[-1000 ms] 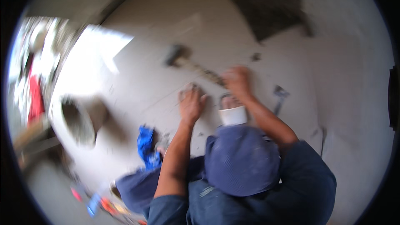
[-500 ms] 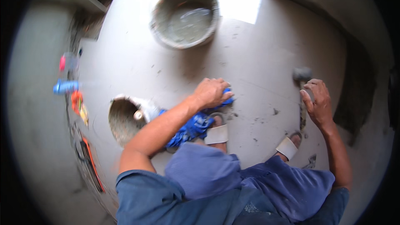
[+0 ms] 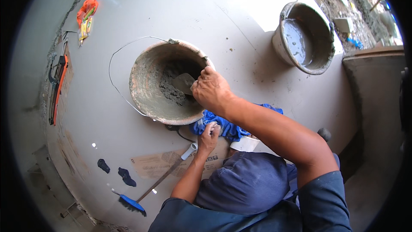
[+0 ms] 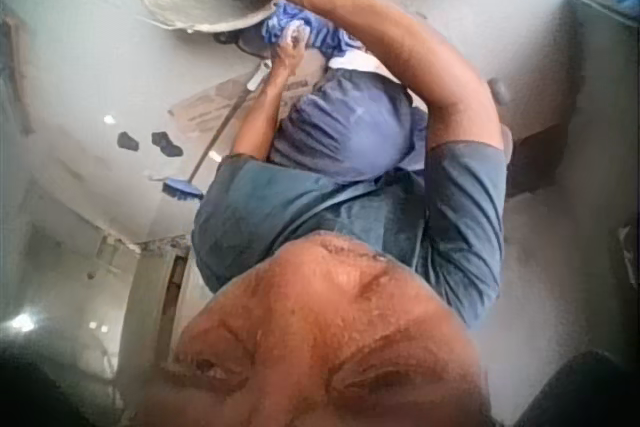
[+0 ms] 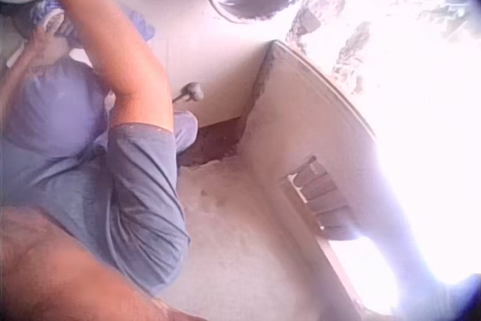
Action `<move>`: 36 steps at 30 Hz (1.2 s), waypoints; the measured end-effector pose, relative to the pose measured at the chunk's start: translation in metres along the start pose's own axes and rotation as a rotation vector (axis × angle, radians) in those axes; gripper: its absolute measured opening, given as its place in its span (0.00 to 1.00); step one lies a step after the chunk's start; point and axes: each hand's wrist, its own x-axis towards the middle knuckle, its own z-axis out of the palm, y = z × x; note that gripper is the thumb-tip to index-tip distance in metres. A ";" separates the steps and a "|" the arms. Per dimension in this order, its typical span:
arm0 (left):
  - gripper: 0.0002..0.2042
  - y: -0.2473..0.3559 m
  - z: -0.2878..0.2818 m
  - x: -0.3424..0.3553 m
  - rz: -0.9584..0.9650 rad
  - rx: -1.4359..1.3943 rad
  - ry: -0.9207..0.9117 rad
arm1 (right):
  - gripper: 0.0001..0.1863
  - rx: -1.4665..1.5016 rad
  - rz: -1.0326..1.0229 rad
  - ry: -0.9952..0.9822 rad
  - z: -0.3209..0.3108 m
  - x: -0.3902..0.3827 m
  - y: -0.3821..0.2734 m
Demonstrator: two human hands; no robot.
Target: The person spreads cement on the floor using a trowel, places a large white tile, and taps it with a rubber mallet to level it. The person also wipes the floor with a blue cloth and adjusts the tile position.
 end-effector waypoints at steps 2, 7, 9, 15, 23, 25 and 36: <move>0.19 -0.005 0.010 0.006 -0.060 -0.121 0.005 | 0.10 0.035 -0.019 -0.255 -0.012 0.009 0.000; 0.13 -0.011 0.014 0.018 0.168 -0.153 0.068 | 0.10 0.145 -0.056 0.264 -0.029 -0.037 0.014; 0.15 -0.007 0.007 0.031 0.135 -0.230 0.150 | 0.07 0.221 -0.058 -0.001 -0.029 -0.054 0.023; 0.25 -0.005 -0.009 0.056 0.160 -0.177 0.104 | 0.11 0.613 0.089 0.081 0.014 -0.137 0.060; 0.19 0.090 0.070 0.056 0.530 0.225 -0.503 | 0.25 1.080 0.705 0.843 0.071 -0.454 0.033; 0.19 0.149 0.117 0.057 0.619 0.378 -0.698 | 0.24 1.038 1.085 0.811 0.088 -0.540 -0.010; 0.24 0.267 0.523 -0.128 1.493 0.694 -1.289 | 0.26 0.738 2.569 0.421 0.347 -0.826 -0.110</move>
